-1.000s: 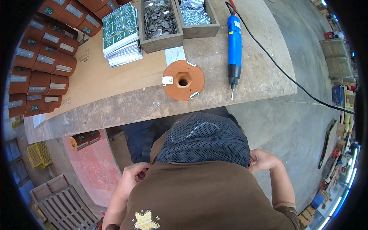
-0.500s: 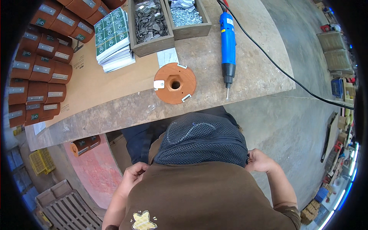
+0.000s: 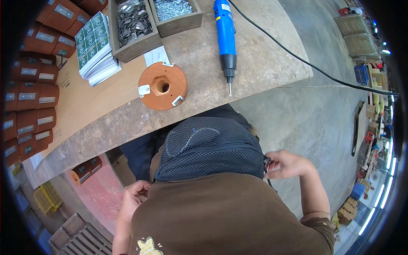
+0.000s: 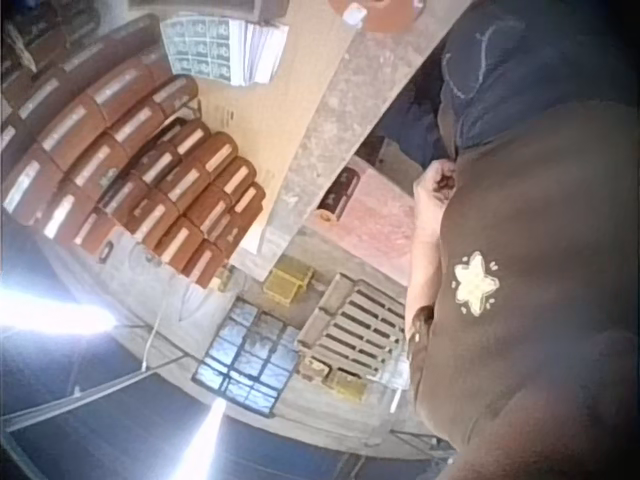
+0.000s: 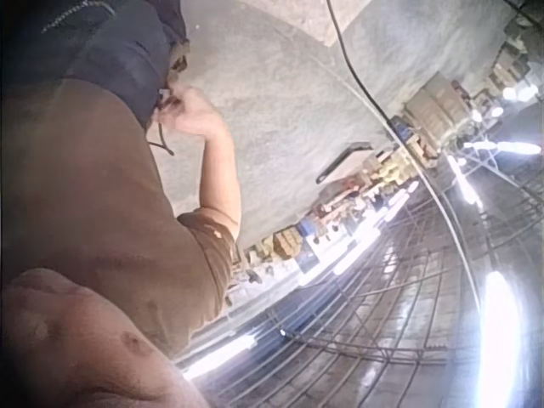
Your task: Assembling components using an electric screwdriver and screws.
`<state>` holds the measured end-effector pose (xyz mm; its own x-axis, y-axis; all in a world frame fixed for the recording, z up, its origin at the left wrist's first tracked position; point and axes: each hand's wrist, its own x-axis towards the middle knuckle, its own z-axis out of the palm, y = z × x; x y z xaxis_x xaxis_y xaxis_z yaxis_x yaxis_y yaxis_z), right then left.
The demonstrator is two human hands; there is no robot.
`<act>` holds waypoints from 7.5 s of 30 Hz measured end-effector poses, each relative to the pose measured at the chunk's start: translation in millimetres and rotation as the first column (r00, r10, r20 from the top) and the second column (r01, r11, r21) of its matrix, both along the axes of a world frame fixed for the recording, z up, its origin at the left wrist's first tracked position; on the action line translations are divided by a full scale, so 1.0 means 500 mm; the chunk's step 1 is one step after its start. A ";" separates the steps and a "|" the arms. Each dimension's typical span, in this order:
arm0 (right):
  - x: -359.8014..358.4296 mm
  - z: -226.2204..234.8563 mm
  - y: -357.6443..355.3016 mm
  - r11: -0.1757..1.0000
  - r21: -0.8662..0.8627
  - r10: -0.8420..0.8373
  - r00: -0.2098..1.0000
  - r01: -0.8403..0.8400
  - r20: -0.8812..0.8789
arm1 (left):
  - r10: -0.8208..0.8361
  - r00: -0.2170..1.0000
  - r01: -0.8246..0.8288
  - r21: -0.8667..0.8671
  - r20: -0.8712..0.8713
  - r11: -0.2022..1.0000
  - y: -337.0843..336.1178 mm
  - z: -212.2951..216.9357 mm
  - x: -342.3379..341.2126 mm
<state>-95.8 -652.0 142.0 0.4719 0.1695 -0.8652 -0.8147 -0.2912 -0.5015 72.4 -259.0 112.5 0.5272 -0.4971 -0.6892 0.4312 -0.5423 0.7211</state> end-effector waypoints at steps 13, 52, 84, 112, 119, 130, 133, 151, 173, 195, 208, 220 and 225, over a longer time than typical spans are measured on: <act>0.072 0.045 0.019 0.945 -0.323 0.093 0.895 0.059 0.436 | -0.042 0.816 0.023 0.041 0.576 0.999 -0.056 -0.009 -0.009; -0.247 -0.048 0.073 0.821 -0.152 -0.559 0.829 0.550 -0.017 | -0.518 -0.027 0.993 0.083 0.855 0.084 -0.526 -0.025 0.005; 0.546 -0.084 -0.103 0.500 -0.792 0.143 0.868 0.351 0.475 | 0.268 0.885 -0.147 -0.318 0.380 0.937 -0.112 0.026 0.088; 0.436 -0.239 -0.173 -0.036 0.893 -0.956 0.246 0.449 -0.162 | 0.039 0.511 0.094 -0.101 0.859 0.990 -0.275 0.124 0.273; 0.430 -0.219 -0.170 0.152 0.931 -0.962 0.265 0.331 0.063 | -0.118 0.501 0.322 -0.058 0.857 0.945 -0.428 0.165 0.380; 0.438 -0.204 -0.158 0.194 0.875 -0.965 0.248 0.444 0.088 | -0.782 -0.109 0.200 0.784 0.613 0.587 -0.654 0.012 0.526; 0.439 -0.197 -0.154 0.197 0.869 -0.966 0.240 0.454 0.094 | -0.861 -0.085 0.179 0.858 0.501 0.482 -0.680 -0.006 0.545; 0.440 -0.194 -0.149 0.195 0.862 -0.972 0.212 0.468 0.104 | -0.265 0.214 0.240 0.212 0.940 0.947 -0.615 0.014 0.504; 0.417 -0.215 -0.158 0.099 0.912 -0.990 0.136 0.399 0.048 | 0.306 0.814 0.085 -0.622 0.494 0.779 -0.503 0.073 0.428; 0.346 0.159 0.026 0.390 0.888 -0.920 -0.131 -0.244 0.368 | 0.209 0.898 0.042 -0.549 0.387 0.835 -0.354 0.081 0.128; 0.356 0.164 0.075 0.503 0.828 -0.864 -0.145 -0.246 0.482 | 0.272 0.862 0.061 -0.620 0.428 0.782 -0.321 0.081 0.126; 0.353 0.161 0.070 0.590 0.776 -0.807 -0.200 -0.224 0.556 | 0.252 0.885 0.036 -0.597 0.391 0.801 -0.327 0.084 0.126; 0.355 0.160 0.076 0.579 0.766 -0.815 -0.166 -0.279 0.555 | 0.214 0.884 0.049 -0.539 0.415 0.841 -0.323 0.085 0.123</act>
